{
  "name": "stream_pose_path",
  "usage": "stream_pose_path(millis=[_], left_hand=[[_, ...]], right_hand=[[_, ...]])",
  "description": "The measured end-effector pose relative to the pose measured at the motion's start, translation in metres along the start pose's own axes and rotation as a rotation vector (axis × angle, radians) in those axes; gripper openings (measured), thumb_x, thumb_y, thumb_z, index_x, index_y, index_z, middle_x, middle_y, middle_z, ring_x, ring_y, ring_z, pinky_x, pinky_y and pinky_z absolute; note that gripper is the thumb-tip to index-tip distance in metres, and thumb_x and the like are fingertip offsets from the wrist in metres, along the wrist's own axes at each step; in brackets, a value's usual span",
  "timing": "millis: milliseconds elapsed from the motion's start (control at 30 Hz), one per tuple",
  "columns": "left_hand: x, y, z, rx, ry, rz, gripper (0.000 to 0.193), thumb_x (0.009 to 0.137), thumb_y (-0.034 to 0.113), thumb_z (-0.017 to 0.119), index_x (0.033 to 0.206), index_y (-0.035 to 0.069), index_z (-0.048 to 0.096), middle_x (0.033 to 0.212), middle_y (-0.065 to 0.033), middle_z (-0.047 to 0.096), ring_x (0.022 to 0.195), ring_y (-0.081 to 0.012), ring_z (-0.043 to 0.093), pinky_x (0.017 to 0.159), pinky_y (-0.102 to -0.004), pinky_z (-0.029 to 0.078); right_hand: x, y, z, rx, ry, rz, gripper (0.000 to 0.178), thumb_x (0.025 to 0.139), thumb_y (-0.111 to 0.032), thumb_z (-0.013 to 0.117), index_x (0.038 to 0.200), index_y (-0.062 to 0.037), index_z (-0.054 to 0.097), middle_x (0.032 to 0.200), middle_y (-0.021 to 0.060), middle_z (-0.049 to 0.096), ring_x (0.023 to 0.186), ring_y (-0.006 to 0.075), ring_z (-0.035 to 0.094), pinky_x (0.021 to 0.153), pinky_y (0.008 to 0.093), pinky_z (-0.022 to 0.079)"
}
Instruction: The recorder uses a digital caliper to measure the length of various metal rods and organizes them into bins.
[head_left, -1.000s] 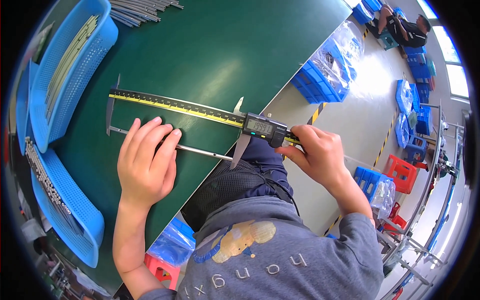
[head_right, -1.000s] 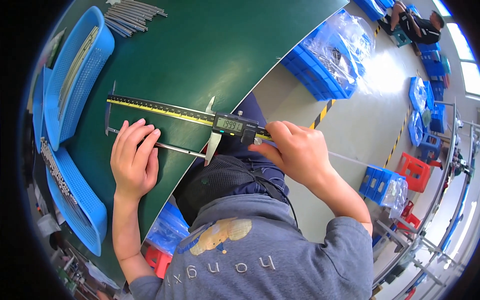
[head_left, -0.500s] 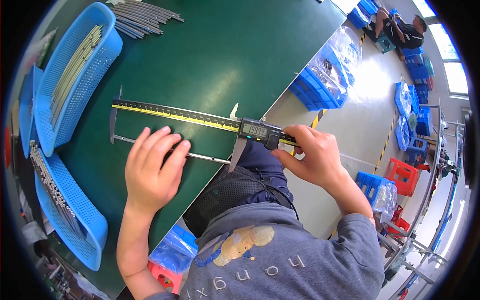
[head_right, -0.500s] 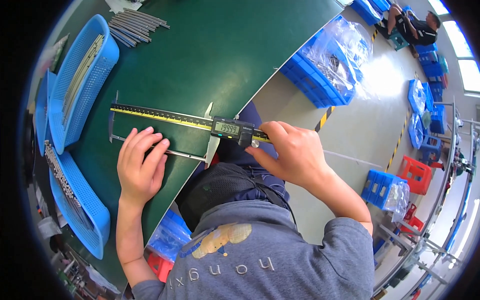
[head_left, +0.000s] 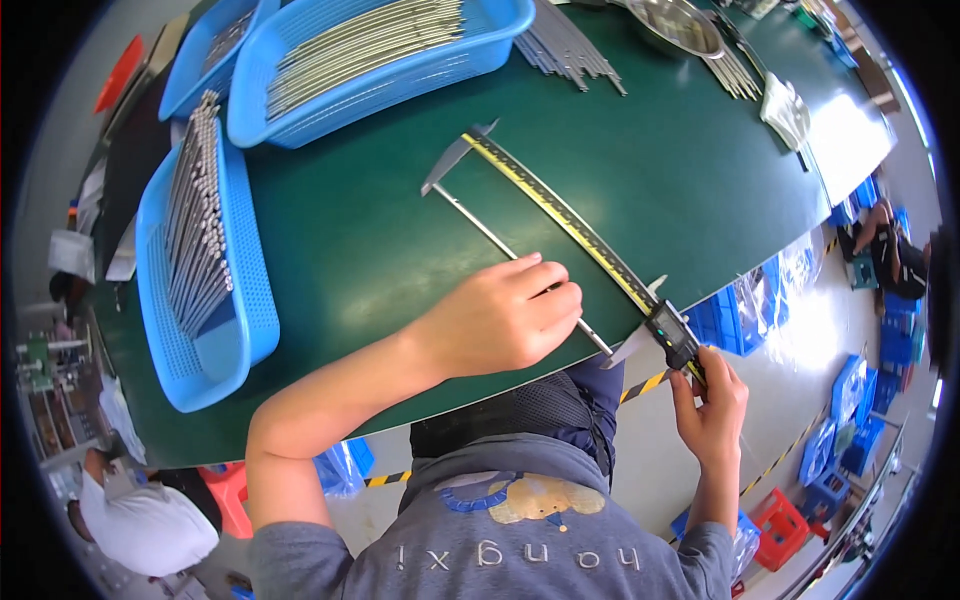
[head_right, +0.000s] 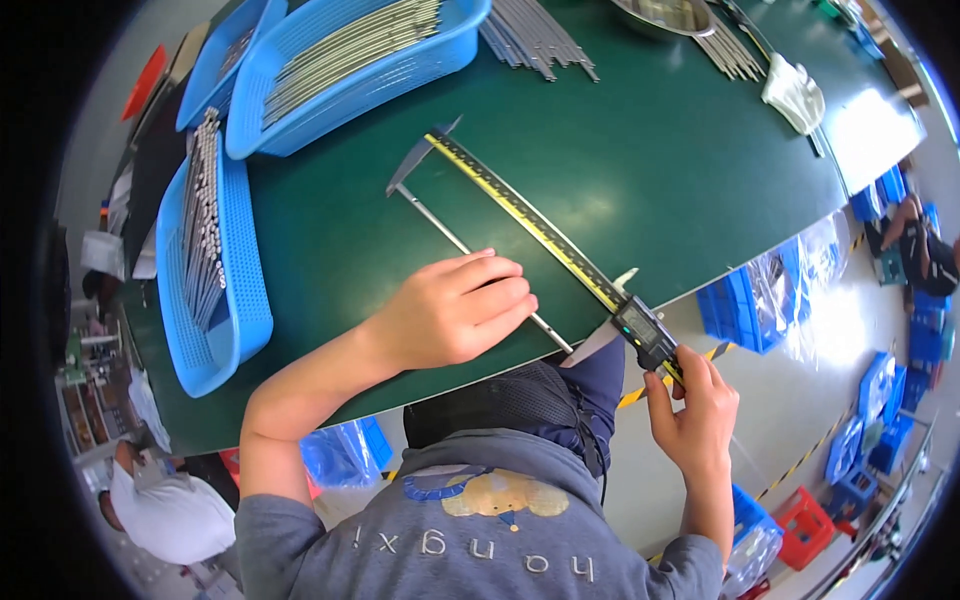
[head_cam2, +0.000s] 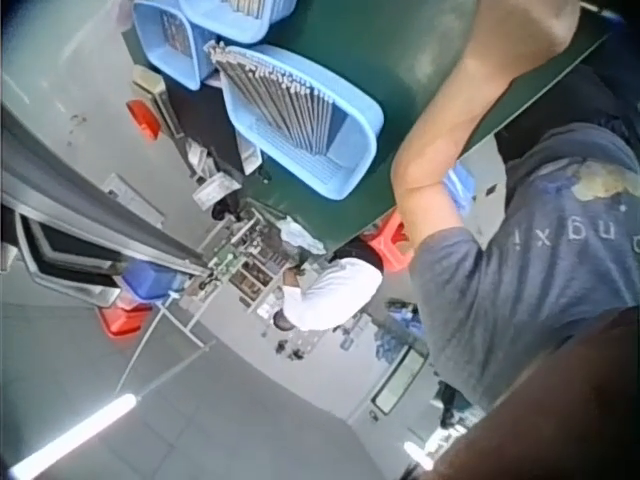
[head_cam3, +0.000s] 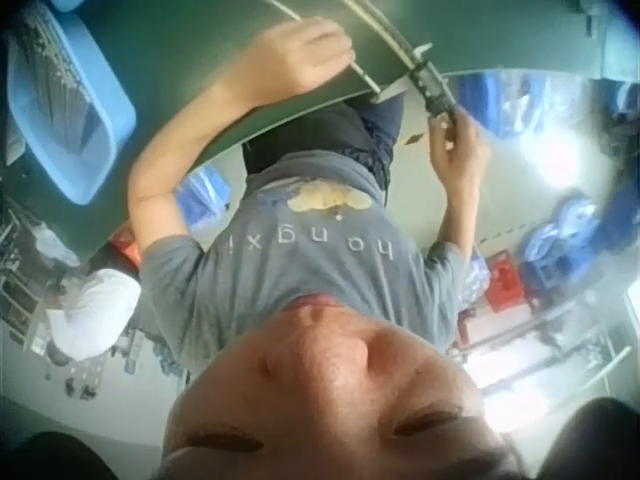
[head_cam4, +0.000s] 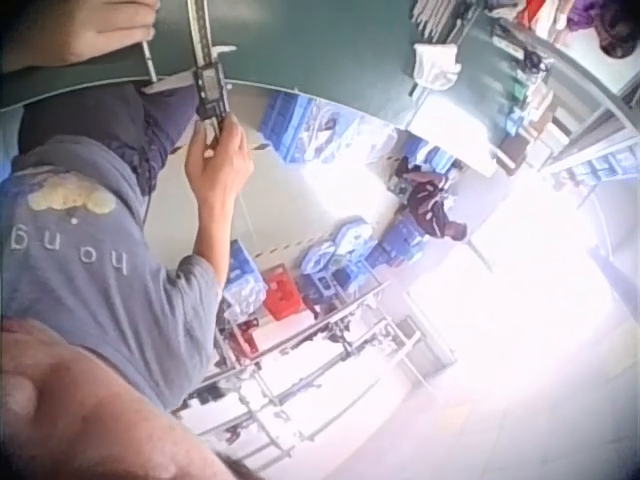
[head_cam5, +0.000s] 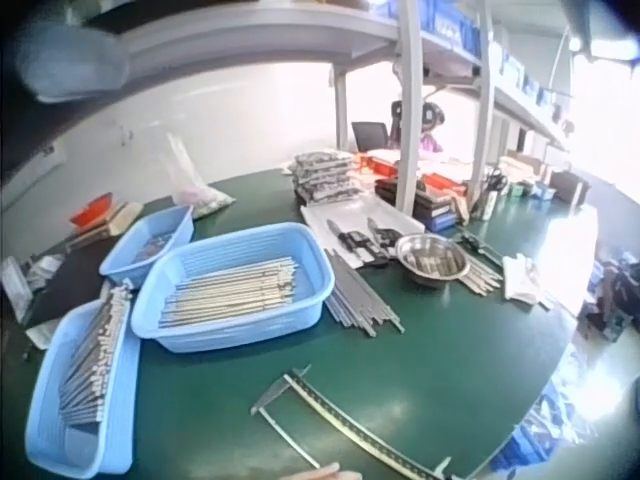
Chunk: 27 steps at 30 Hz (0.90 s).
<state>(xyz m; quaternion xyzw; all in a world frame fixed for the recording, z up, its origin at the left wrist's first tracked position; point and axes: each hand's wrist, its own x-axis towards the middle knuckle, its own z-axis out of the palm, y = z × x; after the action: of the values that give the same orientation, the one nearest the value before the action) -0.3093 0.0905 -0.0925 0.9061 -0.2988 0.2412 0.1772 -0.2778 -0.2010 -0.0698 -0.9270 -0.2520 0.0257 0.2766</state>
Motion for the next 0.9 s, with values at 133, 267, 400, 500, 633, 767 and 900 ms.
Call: stream_pose_path(millis=[133, 267, 400, 500, 633, 767, 900], left_hand=[[0.0000, 0.0004, 0.0013, -0.019, 0.006, -0.024, 0.014, 0.071, 0.010, 0.068, 0.084, 0.006, 0.069, 0.088, -0.0023, 0.061, 0.091, -0.0187, 0.061, 0.078, -0.0338, 0.056], [0.0003, -0.0004, 0.0008, 0.012, 0.010, -0.020, 0.015, 0.069, 0.011, 0.068, 0.084, 0.006, 0.069, 0.087, -0.0019, 0.061, 0.090, -0.0189, 0.062, 0.076, -0.0332, 0.056], [-0.0014, -0.0019, 0.0019, -0.040, 0.036, -0.026, 0.017, 0.067, 0.009, 0.068, 0.084, 0.006, 0.070, 0.090, -0.0029, 0.063, 0.091, -0.0194, 0.062, 0.072, -0.0315, 0.056], [-0.0003, -0.0024, 0.0019, -0.045, 0.020, -0.023, 0.017, 0.068, 0.009, 0.067, 0.084, 0.006, 0.070, 0.090, -0.0027, 0.063, 0.090, -0.0194, 0.062, 0.074, -0.0321, 0.057], [0.0006, -0.0016, -0.0007, -0.011, 0.004, 0.001, 0.017, 0.068, 0.009, 0.067, 0.085, 0.007, 0.070, 0.089, -0.0022, 0.062, 0.091, -0.0187, 0.062, 0.077, -0.0331, 0.057], [-0.0010, -0.0010, 0.0007, -0.010, 0.004, -0.023, 0.015, 0.070, 0.010, 0.068, 0.085, 0.007, 0.070, 0.089, -0.0011, 0.062, 0.092, -0.0180, 0.061, 0.080, -0.0345, 0.056], [-0.0033, 0.0002, 0.0025, 0.000, -0.002, -0.027, 0.013, 0.071, 0.010, 0.069, 0.084, 0.007, 0.070, 0.089, -0.0006, 0.062, 0.091, -0.0178, 0.062, 0.081, -0.0350, 0.056]], right_hand=[[-0.0001, 0.0011, -0.0020, -0.014, -0.016, 0.007, 0.032, 0.074, -0.008, 0.073, 0.101, 0.0004, 0.058, 0.072, 0.0098, 0.059, 0.054, 0.0187, 0.055, 0.050, 0.0305, 0.044], [-0.0010, -0.0017, -0.0056, 0.001, -0.038, -0.014, 0.031, 0.075, -0.008, 0.071, 0.102, 0.0003, 0.058, 0.073, 0.0105, 0.059, 0.055, 0.0205, 0.056, 0.051, 0.0314, 0.044], [-0.0025, -0.0019, -0.0087, -0.038, -0.055, 0.001, 0.032, 0.076, -0.009, 0.071, 0.104, -0.0001, 0.058, 0.074, 0.0114, 0.059, 0.056, 0.0217, 0.058, 0.052, 0.0324, 0.045], [-0.0015, -0.0004, -0.0078, -0.040, -0.071, 0.007, 0.032, 0.078, -0.010, 0.071, 0.105, 0.0002, 0.058, 0.076, 0.0126, 0.061, 0.058, 0.0219, 0.060, 0.054, 0.0323, 0.047], [-0.0009, -0.0020, -0.0045, -0.041, -0.057, -0.012, 0.031, 0.079, -0.008, 0.071, 0.105, 0.0017, 0.057, 0.078, 0.0129, 0.062, 0.059, 0.0225, 0.062, 0.055, 0.0315, 0.048], [-0.0005, -0.0022, -0.0046, -0.014, -0.052, -0.022, 0.031, 0.080, -0.008, 0.070, 0.105, 0.0025, 0.057, 0.078, 0.0134, 0.061, 0.058, 0.0223, 0.061, 0.055, 0.0308, 0.048], [-0.0022, -0.0009, -0.0057, -0.031, -0.055, -0.033, 0.030, 0.080, -0.008, 0.070, 0.105, 0.0029, 0.057, 0.077, 0.0133, 0.061, 0.057, 0.0222, 0.060, 0.055, 0.0304, 0.047]])
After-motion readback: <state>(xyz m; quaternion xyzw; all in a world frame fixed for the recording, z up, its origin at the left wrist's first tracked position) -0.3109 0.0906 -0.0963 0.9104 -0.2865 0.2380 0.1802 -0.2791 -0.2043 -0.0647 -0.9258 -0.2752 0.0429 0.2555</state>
